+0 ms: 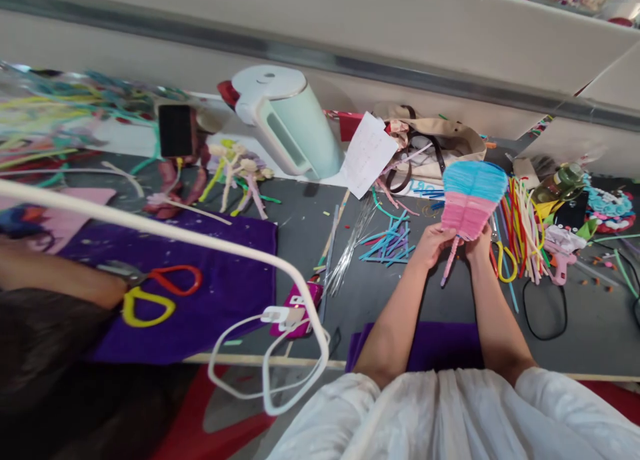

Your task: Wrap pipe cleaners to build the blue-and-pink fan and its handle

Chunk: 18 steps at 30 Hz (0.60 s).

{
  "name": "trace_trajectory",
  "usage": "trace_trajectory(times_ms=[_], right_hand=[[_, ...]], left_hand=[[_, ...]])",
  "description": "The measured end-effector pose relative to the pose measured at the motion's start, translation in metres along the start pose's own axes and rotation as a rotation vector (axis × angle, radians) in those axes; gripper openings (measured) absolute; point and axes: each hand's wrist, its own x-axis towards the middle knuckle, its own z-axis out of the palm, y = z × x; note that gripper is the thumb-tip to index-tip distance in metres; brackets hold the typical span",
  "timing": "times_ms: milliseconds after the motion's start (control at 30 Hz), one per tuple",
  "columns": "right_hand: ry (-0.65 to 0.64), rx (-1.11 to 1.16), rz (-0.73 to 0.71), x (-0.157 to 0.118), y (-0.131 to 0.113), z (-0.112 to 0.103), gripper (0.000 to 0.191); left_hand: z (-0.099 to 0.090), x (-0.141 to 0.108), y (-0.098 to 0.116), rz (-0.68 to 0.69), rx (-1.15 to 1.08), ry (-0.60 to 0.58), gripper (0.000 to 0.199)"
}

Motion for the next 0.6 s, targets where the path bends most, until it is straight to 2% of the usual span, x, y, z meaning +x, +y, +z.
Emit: trace_trajectory(times_ms=[67,167,333,600], right_hand=[[0.031,0.076,-0.005,0.004,-0.007,0.002,0.035],[-0.008,0.119,0.022,0.003,-0.016,0.004,0.045],[-0.025,0.019,-0.044,-0.004,-0.022,0.003,0.039],[-0.170,-0.058,0.030,-0.007,-0.027,0.002,0.035]], left_hand=[[-0.004,0.003,0.002,0.017,-0.010,0.053,0.032],[-0.005,0.005,0.004,0.015,0.022,0.112,0.031],[-0.005,0.005,0.007,-0.028,0.118,0.120,0.032],[-0.022,0.010,0.017,0.049,0.022,0.162,0.038]])
